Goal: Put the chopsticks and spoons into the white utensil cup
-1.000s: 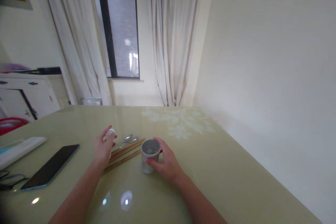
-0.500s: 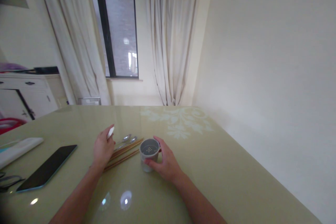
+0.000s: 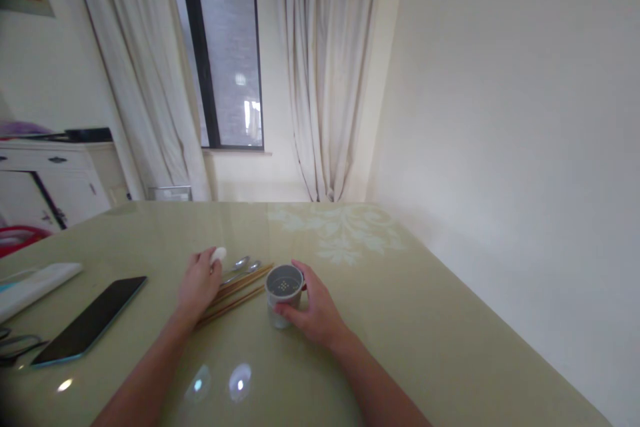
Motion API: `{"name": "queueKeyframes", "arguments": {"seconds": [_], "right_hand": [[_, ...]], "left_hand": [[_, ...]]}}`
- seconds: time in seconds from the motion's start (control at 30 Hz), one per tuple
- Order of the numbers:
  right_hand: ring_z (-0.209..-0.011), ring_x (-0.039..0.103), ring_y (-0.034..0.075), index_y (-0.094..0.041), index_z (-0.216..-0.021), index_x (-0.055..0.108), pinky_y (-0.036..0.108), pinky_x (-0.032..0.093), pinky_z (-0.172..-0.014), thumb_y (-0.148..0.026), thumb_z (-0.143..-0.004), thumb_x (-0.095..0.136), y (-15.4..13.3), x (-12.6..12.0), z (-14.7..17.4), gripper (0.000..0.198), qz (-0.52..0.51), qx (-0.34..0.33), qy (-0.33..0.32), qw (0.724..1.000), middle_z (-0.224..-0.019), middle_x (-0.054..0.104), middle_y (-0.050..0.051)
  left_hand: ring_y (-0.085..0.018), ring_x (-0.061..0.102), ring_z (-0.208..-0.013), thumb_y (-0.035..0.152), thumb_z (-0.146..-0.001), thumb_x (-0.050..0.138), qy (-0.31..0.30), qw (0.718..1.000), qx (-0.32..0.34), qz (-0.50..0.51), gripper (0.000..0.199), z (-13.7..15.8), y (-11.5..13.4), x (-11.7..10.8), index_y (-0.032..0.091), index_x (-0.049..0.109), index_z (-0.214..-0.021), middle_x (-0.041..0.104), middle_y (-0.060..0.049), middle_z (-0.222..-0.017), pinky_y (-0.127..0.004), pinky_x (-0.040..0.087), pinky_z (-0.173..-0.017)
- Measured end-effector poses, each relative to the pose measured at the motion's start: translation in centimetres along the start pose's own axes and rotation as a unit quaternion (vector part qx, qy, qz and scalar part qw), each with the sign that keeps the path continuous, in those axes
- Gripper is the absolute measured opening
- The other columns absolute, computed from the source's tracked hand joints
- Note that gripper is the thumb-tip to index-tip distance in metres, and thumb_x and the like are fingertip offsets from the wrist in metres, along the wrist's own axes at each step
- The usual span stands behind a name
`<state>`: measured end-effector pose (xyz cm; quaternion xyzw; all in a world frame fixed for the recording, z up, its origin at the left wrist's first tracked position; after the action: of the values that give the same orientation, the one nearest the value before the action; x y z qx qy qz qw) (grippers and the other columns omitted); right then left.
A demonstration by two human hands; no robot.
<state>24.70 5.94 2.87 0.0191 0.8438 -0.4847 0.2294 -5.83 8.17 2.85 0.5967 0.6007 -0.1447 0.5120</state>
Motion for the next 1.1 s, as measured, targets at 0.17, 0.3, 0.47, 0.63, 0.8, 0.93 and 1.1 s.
{"name": "queueKeyframes", "arguments": {"seconds": [0.17, 0.3, 0.47, 0.63, 0.8, 0.93, 1.1], "right_hand": [[-0.134, 0.061, 0.033, -0.021, -0.152, 0.047, 0.052, 0.047, -0.115, -0.048, -0.082, 0.087, -0.1, 0.0, 0.0, 0.086, 0.0, -0.003, -0.001, 1.0, -0.148, 0.062, 0.018], [-0.134, 0.061, 0.034, -0.021, -0.152, 0.047, 0.051, 0.047, -0.115, -0.048, -0.081, 0.087, -0.1, 0.0, 0.0, 0.087, -0.002, -0.003, -0.004, 1.0, -0.147, 0.062, 0.018], [-0.133, 0.061, 0.034, -0.02, -0.152, 0.047, 0.051, 0.047, -0.114, -0.046, -0.081, 0.088, -0.2, 0.0, 0.0, 0.086, -0.002, -0.001, -0.004, 1.0, -0.146, 0.062, 0.018], [-0.135, 0.06, 0.034, -0.02, -0.152, 0.047, 0.051, 0.046, -0.115, -0.046, -0.081, 0.088, -0.2, 0.1, 0.0, 0.086, -0.003, -0.006, -0.005, 1.0, -0.147, 0.061, 0.018], [-0.136, 0.059, 0.033, -0.02, -0.152, 0.046, 0.05, 0.045, -0.117, -0.044, -0.081, 0.088, -0.1, 0.1, 0.0, 0.086, -0.003, -0.002, -0.005, 1.0, -0.149, 0.06, 0.018], [-0.135, 0.06, 0.033, -0.019, -0.152, 0.046, 0.05, 0.045, -0.116, -0.044, -0.08, 0.088, 0.0, 0.1, 0.0, 0.087, -0.007, 0.001, -0.008, 1.0, -0.148, 0.061, 0.018], [-0.135, 0.06, 0.033, -0.021, -0.152, 0.046, 0.049, 0.047, -0.115, -0.045, -0.081, 0.087, 0.0, 0.1, 0.0, 0.085, -0.003, 0.0, -0.007, 1.0, -0.148, 0.06, 0.018]], "left_hand": [[-0.027, 0.072, -0.106, 0.021, -0.103, 0.043, -0.023, 0.996, 0.06, -0.054, 0.035, 0.3, 0.7, 0.4, 0.021, 0.065, -0.13, 0.076, -0.011, -0.118, -0.035, 0.054, -0.093], [-0.031, 0.073, -0.106, 0.023, -0.102, 0.049, -0.041, 0.995, 0.045, -0.074, 0.03, 0.4, 0.4, 0.1, 0.023, 0.071, -0.122, 0.078, -0.011, -0.119, -0.039, 0.053, -0.088], [-0.034, 0.074, -0.107, 0.026, -0.101, 0.053, -0.054, 0.995, 0.033, -0.076, 0.031, 0.3, -0.3, 0.3, 0.024, 0.076, -0.122, 0.08, -0.013, -0.118, -0.043, 0.052, -0.09], [-0.034, 0.076, -0.105, 0.029, -0.101, 0.054, -0.066, 0.993, 0.02, -0.095, 0.033, 0.2, -1.3, 1.3, 0.024, 0.078, -0.124, 0.082, -0.017, -0.109, -0.042, 0.053, -0.089], [-0.031, 0.077, -0.102, 0.028, -0.103, 0.051, -0.077, 0.992, 0.017, -0.097, 0.037, 0.2, -1.5, 1.8, 0.024, 0.077, -0.129, 0.082, -0.017, -0.112, -0.039, 0.054, -0.09], [-0.03, 0.077, -0.103, 0.028, -0.107, 0.043, -0.098, 0.99, 0.005, -0.106, 0.041, 0.3, -1.5, 2.1, 0.025, 0.075, -0.133, 0.082, -0.015, -0.116, -0.037, 0.055, -0.091], [-0.029, 0.077, -0.105, 0.027, -0.107, 0.041, -0.111, 0.988, 0.011, -0.104, 0.043, 0.4, -1.3, 2.3, 0.024, 0.076, -0.131, 0.081, -0.015, -0.119, -0.037, 0.056, -0.091]]}}
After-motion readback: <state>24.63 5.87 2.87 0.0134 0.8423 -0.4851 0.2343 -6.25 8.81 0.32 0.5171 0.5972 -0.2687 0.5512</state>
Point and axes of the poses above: each hand's wrist, its own z-axis away from the middle knuckle, its own x-axis out of the palm, y = z × x, the point moved 10 cm from there along -z, towards the middle knuckle
